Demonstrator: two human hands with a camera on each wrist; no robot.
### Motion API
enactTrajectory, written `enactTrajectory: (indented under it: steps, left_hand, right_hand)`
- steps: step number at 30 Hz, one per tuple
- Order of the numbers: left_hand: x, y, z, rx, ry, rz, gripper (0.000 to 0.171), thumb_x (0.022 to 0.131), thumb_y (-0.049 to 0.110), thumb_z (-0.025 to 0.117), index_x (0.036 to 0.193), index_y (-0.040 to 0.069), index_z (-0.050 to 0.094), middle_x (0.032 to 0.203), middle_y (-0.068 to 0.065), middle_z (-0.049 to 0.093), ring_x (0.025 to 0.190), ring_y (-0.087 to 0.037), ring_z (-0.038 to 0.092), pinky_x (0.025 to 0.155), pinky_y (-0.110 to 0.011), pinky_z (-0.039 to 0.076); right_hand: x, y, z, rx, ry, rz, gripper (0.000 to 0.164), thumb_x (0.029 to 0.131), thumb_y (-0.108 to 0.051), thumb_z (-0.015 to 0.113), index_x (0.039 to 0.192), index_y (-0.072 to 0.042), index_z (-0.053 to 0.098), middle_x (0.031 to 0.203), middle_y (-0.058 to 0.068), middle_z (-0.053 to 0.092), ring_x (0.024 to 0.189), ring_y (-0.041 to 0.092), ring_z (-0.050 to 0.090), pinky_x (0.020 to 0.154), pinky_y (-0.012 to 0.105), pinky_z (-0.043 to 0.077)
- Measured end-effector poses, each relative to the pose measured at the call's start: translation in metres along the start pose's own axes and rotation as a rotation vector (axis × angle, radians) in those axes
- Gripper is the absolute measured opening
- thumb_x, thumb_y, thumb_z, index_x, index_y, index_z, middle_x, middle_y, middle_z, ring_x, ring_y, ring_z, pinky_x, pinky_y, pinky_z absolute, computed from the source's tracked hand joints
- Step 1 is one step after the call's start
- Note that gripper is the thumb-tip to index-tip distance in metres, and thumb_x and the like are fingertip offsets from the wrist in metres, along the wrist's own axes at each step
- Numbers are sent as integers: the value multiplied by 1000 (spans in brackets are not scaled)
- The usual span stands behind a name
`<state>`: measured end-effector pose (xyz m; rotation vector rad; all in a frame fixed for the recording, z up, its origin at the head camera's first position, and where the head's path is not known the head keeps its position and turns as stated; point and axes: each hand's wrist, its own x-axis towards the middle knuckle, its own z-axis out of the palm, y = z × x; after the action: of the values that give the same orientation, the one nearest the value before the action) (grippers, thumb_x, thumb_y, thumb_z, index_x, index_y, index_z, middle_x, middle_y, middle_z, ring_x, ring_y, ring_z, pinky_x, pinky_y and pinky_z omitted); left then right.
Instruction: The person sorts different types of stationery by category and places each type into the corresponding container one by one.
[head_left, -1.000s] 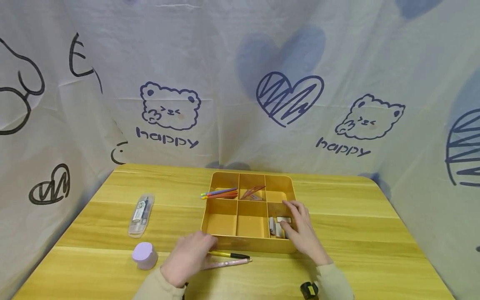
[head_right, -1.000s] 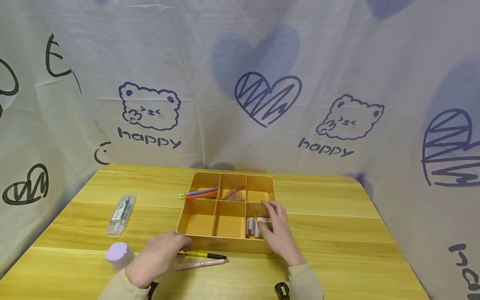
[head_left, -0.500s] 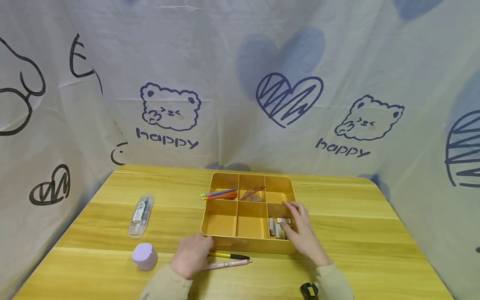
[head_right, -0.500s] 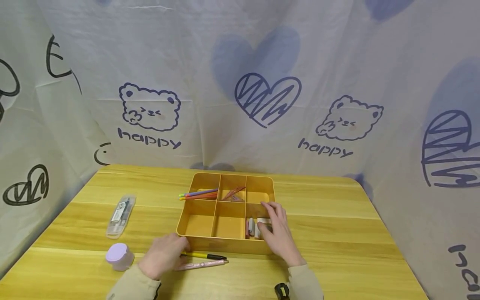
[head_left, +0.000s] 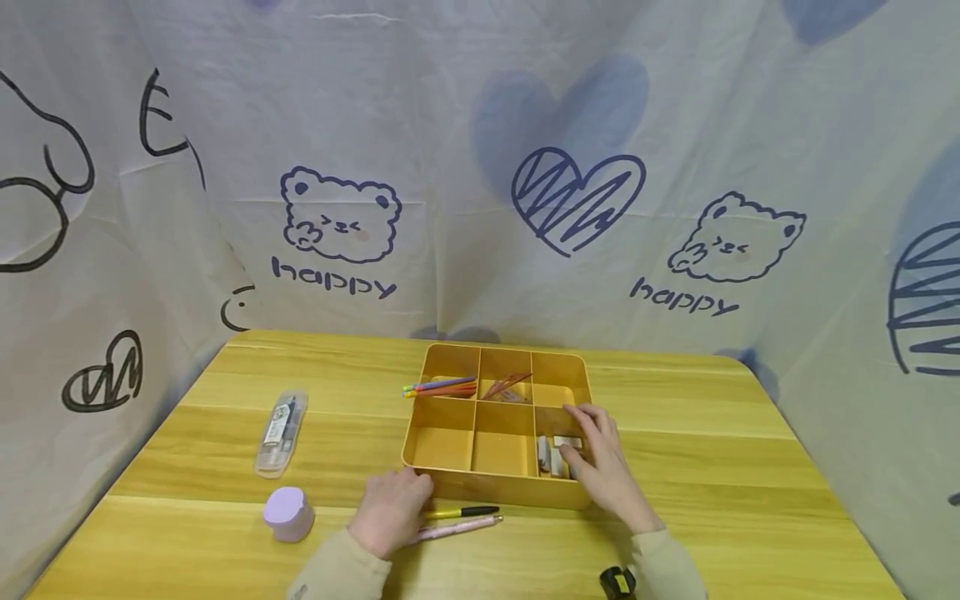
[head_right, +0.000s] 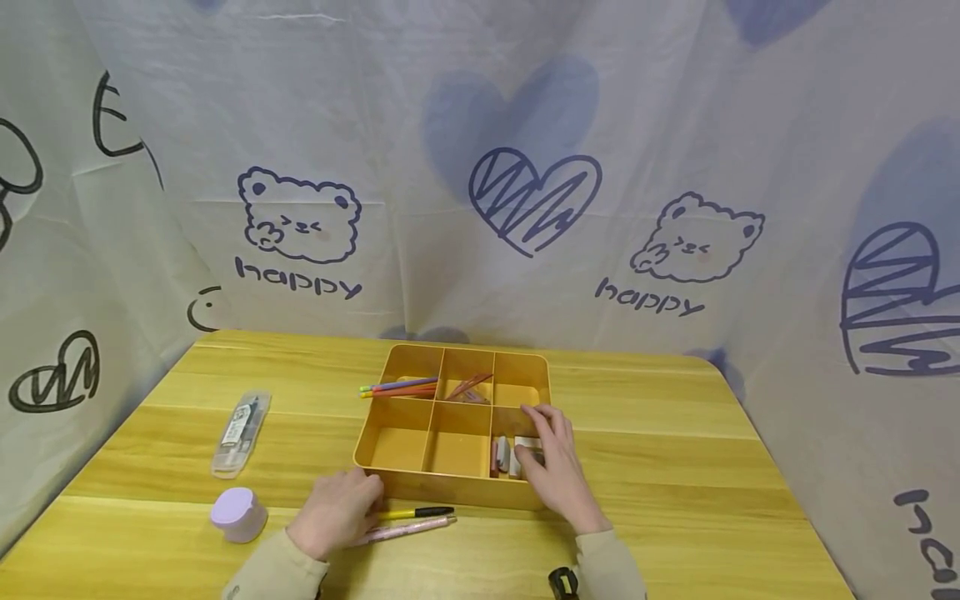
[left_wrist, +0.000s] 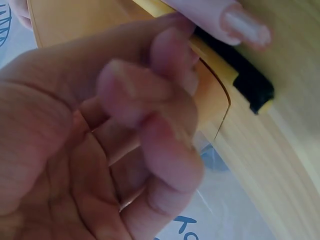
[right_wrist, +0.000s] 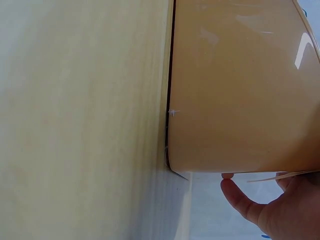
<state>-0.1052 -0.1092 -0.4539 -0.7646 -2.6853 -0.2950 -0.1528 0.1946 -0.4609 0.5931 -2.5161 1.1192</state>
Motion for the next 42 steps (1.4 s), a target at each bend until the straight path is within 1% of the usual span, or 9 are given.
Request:
enactTrajectory:
  steps: [7,12,17,21,27,29,34,38,42]
  left_hand:
    - [-1,-3,1,-5,-59,16,31,61,4,76,60,14,47,57,-3,50,49,-22,50,36,-37,42]
    - [-2,-4,-2,-7,-76,78,27,65,6,76,60,15,50,55,0,51,47,-18,51,35,-32,43]
    - [-1,-6,-7,-58,-153,97,26,73,7,72,61,15,50,55,3,49,46,-14,48,36,-29,42]
    - [0,-5,-13,-113,-210,88,27,77,6,69,61,15,49,54,5,47,45,-10,43,36,-27,41]
    - [3,-6,-22,-180,-285,98,24,83,7,66,67,13,51,58,6,47,49,-8,44,39,-25,44]
    - [4,-7,-26,-224,-303,106,22,85,7,65,69,12,52,60,5,48,50,-7,45,42,-24,45]
    - [9,-7,-37,-359,-339,114,13,89,5,62,77,8,59,66,4,58,53,-3,47,48,-20,47]
    - [11,-8,-41,-424,-346,123,10,91,5,59,82,7,60,69,5,58,54,-1,44,49,-18,45]
    - [11,-8,-43,-470,-328,130,10,94,6,56,85,11,57,68,10,51,55,0,40,48,-17,41]
  right_hand:
    - [0,2,1,4,-9,6,49,90,-3,61,137,5,46,133,20,37,125,37,28,93,66,37]
    - [0,1,1,1,-2,1,49,90,-2,61,136,4,47,133,20,37,124,37,29,92,66,37]
    - [0,1,1,-10,1,-3,48,90,-1,61,136,3,47,133,20,38,124,36,29,92,66,38]
    - [1,2,1,-6,-3,-2,48,90,-1,61,136,2,48,132,20,38,124,36,30,92,65,37]
    - [0,2,1,-5,-4,-6,48,90,-2,61,136,2,48,132,19,38,124,35,30,93,65,37]
    - [1,2,1,-7,0,-12,48,90,-2,61,136,2,48,132,19,38,123,35,30,92,65,38]
    - [1,1,1,-4,8,-30,48,89,0,61,136,2,48,131,19,39,122,36,30,90,65,38]
    - [1,2,1,0,0,-18,48,90,-1,61,136,2,48,131,19,38,122,35,30,91,65,38]
    - [1,2,0,2,-3,-8,48,90,-1,61,136,2,48,131,19,38,123,35,30,92,65,38]
